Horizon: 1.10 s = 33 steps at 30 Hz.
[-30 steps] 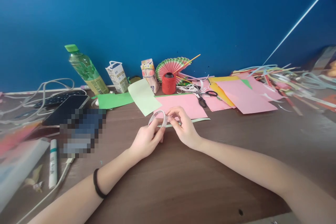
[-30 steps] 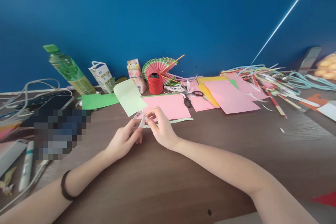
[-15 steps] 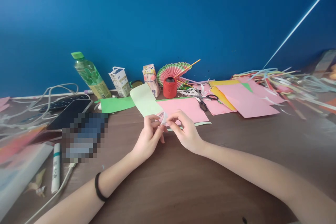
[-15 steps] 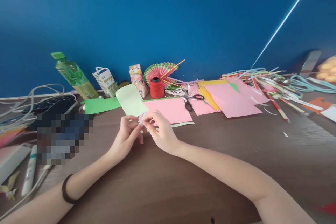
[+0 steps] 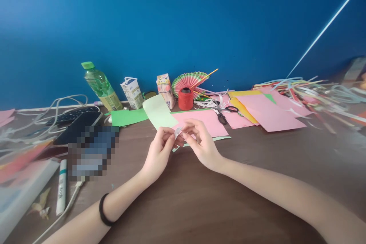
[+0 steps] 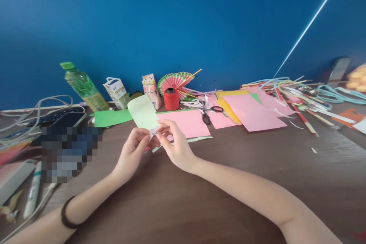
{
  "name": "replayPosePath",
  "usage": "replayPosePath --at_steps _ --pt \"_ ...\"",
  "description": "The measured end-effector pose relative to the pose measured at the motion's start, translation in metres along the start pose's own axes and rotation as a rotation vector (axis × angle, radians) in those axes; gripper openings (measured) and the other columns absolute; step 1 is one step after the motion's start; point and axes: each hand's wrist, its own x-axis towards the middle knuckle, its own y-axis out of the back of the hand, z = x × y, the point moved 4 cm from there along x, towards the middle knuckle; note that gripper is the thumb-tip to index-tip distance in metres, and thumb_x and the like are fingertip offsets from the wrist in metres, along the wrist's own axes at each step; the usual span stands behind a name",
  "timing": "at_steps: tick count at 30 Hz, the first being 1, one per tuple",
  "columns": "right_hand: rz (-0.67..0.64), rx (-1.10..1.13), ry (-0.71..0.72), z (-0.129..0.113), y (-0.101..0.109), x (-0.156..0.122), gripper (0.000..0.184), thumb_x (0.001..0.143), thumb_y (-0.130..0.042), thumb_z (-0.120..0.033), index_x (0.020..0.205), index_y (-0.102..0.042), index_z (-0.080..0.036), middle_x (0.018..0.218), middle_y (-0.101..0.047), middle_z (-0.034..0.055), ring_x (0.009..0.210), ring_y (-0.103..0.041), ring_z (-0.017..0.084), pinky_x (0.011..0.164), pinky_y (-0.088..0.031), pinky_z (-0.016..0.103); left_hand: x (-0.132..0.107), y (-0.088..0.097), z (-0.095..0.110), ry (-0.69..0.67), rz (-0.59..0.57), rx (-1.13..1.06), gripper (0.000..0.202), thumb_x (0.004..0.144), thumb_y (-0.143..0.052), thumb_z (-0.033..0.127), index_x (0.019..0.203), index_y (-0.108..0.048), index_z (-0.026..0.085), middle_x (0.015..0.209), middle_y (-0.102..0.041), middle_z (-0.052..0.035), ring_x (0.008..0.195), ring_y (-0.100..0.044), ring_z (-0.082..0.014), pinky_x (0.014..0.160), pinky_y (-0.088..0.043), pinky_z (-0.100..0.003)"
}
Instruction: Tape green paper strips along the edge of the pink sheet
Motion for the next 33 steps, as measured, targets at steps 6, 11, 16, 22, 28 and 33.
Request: replayPosePath --at_steps 6,11,16,22,28,33 --pt "0.001 -0.101 -0.003 0.0004 -0.0004 0.0014 0.003 0.083 -0.053 -0.023 0.085 -0.051 -0.021 0.088 -0.051 0.0026 0.081 -0.053 0.014 0.070 -0.046 0.029 -0.0021 -0.0026 0.0003 -0.026 0.010 -0.035 0.015 0.085 -0.046 0.035 0.091 -0.043 0.021 0.077 -0.065 0.0000 0.067 -0.062 -0.0131 0.067 -0.048 -0.029" --pt "0.002 -0.114 0.025 -0.0018 -0.0015 0.0019 0.005 0.081 -0.054 -0.019 0.084 -0.050 -0.021 0.084 -0.052 0.0016 0.080 -0.051 0.014 0.071 -0.043 0.029 -0.0051 -0.0046 -0.0030 -0.012 -0.001 -0.039 0.014 0.085 -0.046 0.033 0.094 -0.043 0.022 0.080 -0.066 0.0000 0.075 -0.064 -0.0144 0.074 -0.049 -0.030" --pt "-0.006 -0.126 0.038 -0.0047 -0.0018 0.0013 0.006 0.081 -0.053 -0.016 0.083 -0.050 -0.021 0.084 -0.051 0.0012 0.078 -0.051 0.013 0.072 -0.043 0.028 -0.0073 -0.0055 -0.0040 -0.028 0.009 -0.003 0.015 0.085 -0.047 0.033 0.094 -0.043 0.022 0.082 -0.067 -0.0004 0.075 -0.064 -0.0144 0.074 -0.048 -0.030" --pt "-0.006 -0.120 0.034 -0.0064 -0.0023 0.0010 0.008 0.080 -0.053 -0.012 0.080 -0.051 -0.020 0.084 -0.052 0.0008 0.077 -0.051 0.012 0.071 -0.043 0.027 -0.0090 -0.0047 -0.0055 -0.021 0.035 0.030 0.015 0.083 -0.049 0.034 0.092 -0.044 0.022 0.083 -0.068 -0.0022 0.079 -0.064 -0.0170 0.075 -0.047 -0.031" --pt "-0.004 -0.147 0.066 -0.0074 -0.0016 0.0017 0.013 0.078 -0.051 -0.007 0.075 -0.050 -0.020 0.079 -0.052 0.0000 0.076 -0.051 0.012 0.069 -0.043 0.025 -0.0073 -0.0092 -0.0028 0.040 0.007 -0.195 0.036 0.080 -0.055 0.031 0.108 -0.034 0.025 0.077 -0.068 0.0014 0.077 -0.064 -0.0151 0.076 -0.046 -0.030" --pt "-0.007 -0.187 0.102 -0.0080 -0.0001 0.0034 0.013 0.078 -0.051 -0.007 0.074 -0.050 -0.019 0.079 -0.052 0.0004 0.075 -0.051 0.012 0.067 -0.044 0.025 -0.0042 -0.0085 -0.0043 0.195 0.049 -0.247 0.031 0.076 -0.058 0.033 0.096 -0.038 0.020 0.064 -0.065 0.0031 0.069 -0.060 -0.0129 0.069 -0.042 -0.025"
